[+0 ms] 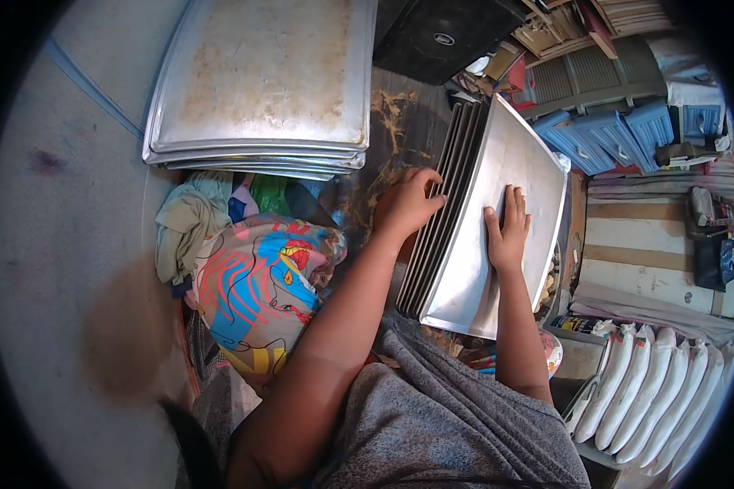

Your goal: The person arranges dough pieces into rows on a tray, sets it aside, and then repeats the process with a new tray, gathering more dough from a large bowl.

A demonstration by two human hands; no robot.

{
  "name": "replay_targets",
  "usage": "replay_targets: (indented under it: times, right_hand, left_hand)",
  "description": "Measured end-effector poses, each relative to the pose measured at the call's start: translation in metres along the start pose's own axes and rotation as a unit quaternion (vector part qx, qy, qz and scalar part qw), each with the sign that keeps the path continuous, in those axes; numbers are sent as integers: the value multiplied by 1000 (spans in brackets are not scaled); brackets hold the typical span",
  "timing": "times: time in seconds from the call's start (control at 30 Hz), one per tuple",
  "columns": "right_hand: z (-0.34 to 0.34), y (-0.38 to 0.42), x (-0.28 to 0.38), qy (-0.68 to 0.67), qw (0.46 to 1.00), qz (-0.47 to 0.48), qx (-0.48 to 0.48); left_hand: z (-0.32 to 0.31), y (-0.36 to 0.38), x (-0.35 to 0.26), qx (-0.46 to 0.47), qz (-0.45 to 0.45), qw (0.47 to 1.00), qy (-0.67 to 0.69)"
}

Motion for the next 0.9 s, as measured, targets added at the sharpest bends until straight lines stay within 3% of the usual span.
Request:
replay_targets:
  times: [0.03, 0.13, 0.63, 0.73, 0.83, 0.9]
  right_hand:
    - [0, 0, 0, 1, 1000, 2, -1]
    - [-1, 0, 0, 3, 1000, 4, -4]
    - [1, 2, 2, -5, 1000, 2, -18]
    - [-3, 2, 1, 16, 1000, -4, 5]
    - [-6, 0, 0, 42, 996, -12, 72]
    - [0, 2, -1, 38, 989, 6, 142]
  left_hand:
    - [3, -2, -14, -19, -62, 998, -17]
    - [-5, -3, -19, 31, -60, 998, -16]
    - [-6, -1, -28, 28, -35, 999, -31]
    - [-6, -3, -38, 18, -141, 987, -69]
    - [-6, -5, -39, 1, -138, 990, 31]
    - [-4, -5, -48, 34, -164, 984, -52]
Point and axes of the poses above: each hand's wrist, its own y-axis away from the middle knuckle, its own z-axis out of the back of the hand, x = y × z, the point moved 8 cm from there along -y, towards the middle knuckle, and after that the axes turned 15 degrees about -z, right-handed, at the moved point
